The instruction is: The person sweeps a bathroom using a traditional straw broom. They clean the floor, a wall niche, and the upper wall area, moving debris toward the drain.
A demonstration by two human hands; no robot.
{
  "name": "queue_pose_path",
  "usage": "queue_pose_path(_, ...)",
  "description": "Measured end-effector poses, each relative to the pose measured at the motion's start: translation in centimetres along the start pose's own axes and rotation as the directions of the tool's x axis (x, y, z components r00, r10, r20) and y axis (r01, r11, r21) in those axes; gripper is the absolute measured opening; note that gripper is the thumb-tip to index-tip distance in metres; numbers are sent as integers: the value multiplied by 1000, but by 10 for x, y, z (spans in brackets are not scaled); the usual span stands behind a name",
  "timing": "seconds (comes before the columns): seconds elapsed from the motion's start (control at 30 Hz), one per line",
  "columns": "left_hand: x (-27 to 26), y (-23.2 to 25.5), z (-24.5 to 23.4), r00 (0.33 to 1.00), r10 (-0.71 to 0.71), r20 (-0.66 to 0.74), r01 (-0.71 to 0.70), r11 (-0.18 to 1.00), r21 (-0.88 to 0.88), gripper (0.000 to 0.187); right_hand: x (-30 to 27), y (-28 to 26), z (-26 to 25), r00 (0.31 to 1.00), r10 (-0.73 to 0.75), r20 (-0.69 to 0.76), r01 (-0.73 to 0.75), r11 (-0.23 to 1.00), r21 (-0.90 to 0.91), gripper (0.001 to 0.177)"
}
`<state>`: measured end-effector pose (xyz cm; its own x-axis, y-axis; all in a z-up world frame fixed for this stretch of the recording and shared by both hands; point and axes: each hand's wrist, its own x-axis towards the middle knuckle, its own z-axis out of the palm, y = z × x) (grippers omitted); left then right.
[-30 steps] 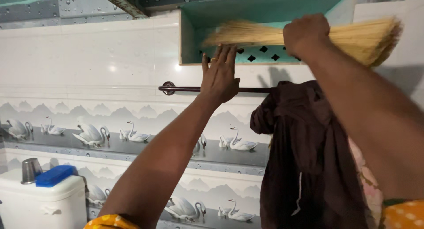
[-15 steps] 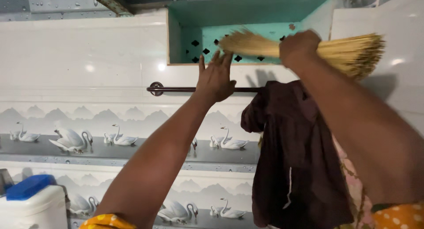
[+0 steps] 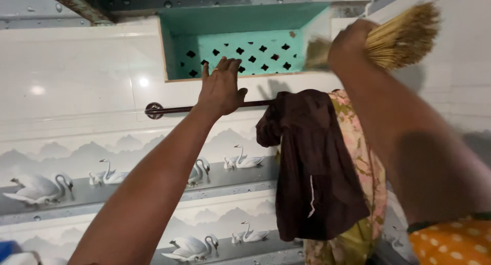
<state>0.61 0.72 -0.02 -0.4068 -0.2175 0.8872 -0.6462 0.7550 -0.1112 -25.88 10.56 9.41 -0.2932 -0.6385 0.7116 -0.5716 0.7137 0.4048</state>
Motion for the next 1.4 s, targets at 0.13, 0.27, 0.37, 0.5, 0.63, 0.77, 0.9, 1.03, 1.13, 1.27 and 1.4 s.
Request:
queue_pose_path(0.13, 2, 12, 2, 1000, 4, 17, -3, 999, -32, 78, -39, -25, -12, 992, -70, 108, 66, 997, 34, 41)
queue_pose_path(0.27, 6, 37, 9, 996, 47, -71, -51, 997, -63, 92, -64, -29, -68, 962, -273, -4, 263, 921, 286, 62)
queue_pose_path(0.37, -2, 44, 9, 985, 85, -150, -98, 992, -84, 91, -66, -14, -68, 983, -184, -23, 185, 970, 157, 49)
queue_pose_path(0.5, -16, 29, -3, 986, 100, -131, -115, 987, -112, 91, -59, -7, -25, 998, 53, 31, -52, 998, -39, 43)
queue_pose_path(0.63, -22, 13, -2, 997, 30, -69, -38, 992, -118, 89, -62, -45, -4, 996, -32, 87, 45, 987, -153, 36)
queue_pose_path(0.77, -19, 11, 15, 996, 47, -78, -46, 999, 3, 89, -78, -44, -33, 976, -216, -9, 216, 976, -9, 32)
queue_pose_path(0.9, -20, 7, 10, 996, 47, -73, -51, 998, -44, 90, -89, 3, -73, 991, -125, -37, 127, 990, 53, 52)
queue_pose_path(1.03, -26, 0, -7, 997, 11, -71, -13, 999, -36, 86, -78, -30, -50, 998, -60, -7, 59, 991, -122, 41)
queue_pose_path(1.13, -24, -2, -15, 997, 5, -77, -6, 1000, -14, 87, -67, -48, -34, 1000, -2, 4, 3, 966, -259, 36)
queue_pose_path(1.27, -23, -5, -13, 997, 22, -73, -21, 1000, 7, 91, -62, -51, -45, 965, -252, -68, 253, 967, 7, 49)
queue_pose_path(1.4, -27, -7, -15, 997, 31, -67, -31, 1000, -5, 90, -54, -24, -53, 984, -159, -84, 161, 987, 18, 49)
